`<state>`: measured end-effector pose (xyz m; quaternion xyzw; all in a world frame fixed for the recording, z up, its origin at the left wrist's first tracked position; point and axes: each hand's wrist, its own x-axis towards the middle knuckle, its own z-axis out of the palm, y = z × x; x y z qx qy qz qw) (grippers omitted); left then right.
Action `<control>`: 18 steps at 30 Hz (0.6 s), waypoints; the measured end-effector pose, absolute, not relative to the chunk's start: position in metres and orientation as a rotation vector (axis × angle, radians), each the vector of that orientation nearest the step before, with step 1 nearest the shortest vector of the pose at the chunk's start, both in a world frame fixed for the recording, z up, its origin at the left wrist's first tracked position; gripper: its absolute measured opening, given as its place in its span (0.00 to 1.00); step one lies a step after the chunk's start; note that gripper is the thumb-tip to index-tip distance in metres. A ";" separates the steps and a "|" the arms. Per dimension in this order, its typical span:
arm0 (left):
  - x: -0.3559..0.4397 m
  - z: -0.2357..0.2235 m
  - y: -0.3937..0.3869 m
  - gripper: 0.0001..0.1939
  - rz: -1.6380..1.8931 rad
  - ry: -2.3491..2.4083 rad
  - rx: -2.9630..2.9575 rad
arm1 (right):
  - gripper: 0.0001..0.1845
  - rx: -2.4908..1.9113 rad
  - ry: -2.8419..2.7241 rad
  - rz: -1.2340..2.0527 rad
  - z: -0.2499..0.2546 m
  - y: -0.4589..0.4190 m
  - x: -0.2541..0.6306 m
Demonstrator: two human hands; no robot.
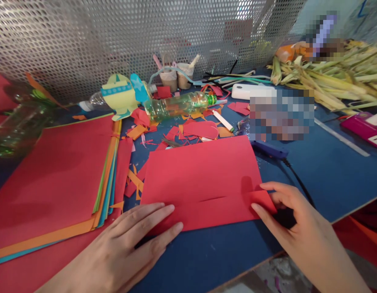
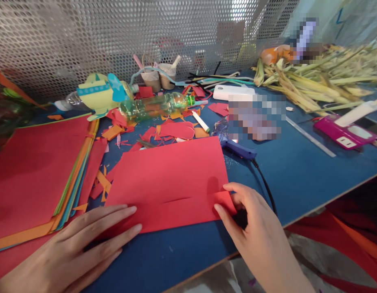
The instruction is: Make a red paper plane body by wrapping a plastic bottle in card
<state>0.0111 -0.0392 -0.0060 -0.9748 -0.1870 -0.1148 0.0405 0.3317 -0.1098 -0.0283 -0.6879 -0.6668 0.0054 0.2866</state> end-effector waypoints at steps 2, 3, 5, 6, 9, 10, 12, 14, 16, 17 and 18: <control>0.011 -0.006 -0.039 0.23 -0.345 -0.560 -2.987 | 0.13 -1.837 -1.778 0.023 -0.029 -0.110 0.332; 0.011 -0.006 -0.040 0.23 -0.343 -0.572 -2.988 | 0.13 -1.835 -1.769 0.032 -0.029 -0.110 0.332; 0.012 -0.006 -0.041 0.22 -0.350 -0.592 -2.992 | 0.13 -1.829 -1.753 0.058 -0.031 -0.111 0.333; 0.013 -0.006 -0.041 0.22 -0.355 -0.620 -2.992 | 0.13 -1.822 -1.748 0.069 -0.031 -0.111 0.334; 0.014 -0.006 -0.041 0.21 -0.369 -0.658 -3.004 | 0.12 -1.796 -1.752 0.095 -0.033 -0.112 0.335; 0.015 -0.005 -0.041 0.21 -0.368 -0.648 -3.011 | 0.12 -1.789 -1.753 0.099 -0.033 -0.112 0.335; 0.015 -0.005 -0.040 0.21 -0.362 -0.636 -3.026 | 0.12 -1.788 -1.755 0.101 -0.033 -0.112 0.335; 0.015 -0.006 -0.041 0.20 -0.367 -0.625 -3.024 | 0.11 -1.797 -1.773 0.104 -0.032 -0.112 0.335; 0.016 -0.008 -0.044 0.20 -0.390 -0.612 -3.001 | 0.09 -1.793 -1.817 0.112 -0.030 -0.112 0.335; 0.016 -0.010 -0.047 0.20 -0.399 -0.614 -2.990 | 0.07 -1.778 -1.848 0.115 -0.029 -0.111 0.335; 0.017 -0.011 -0.050 0.20 -0.407 -0.649 -2.982 | 0.06 -1.757 -1.882 0.118 -0.029 -0.111 0.335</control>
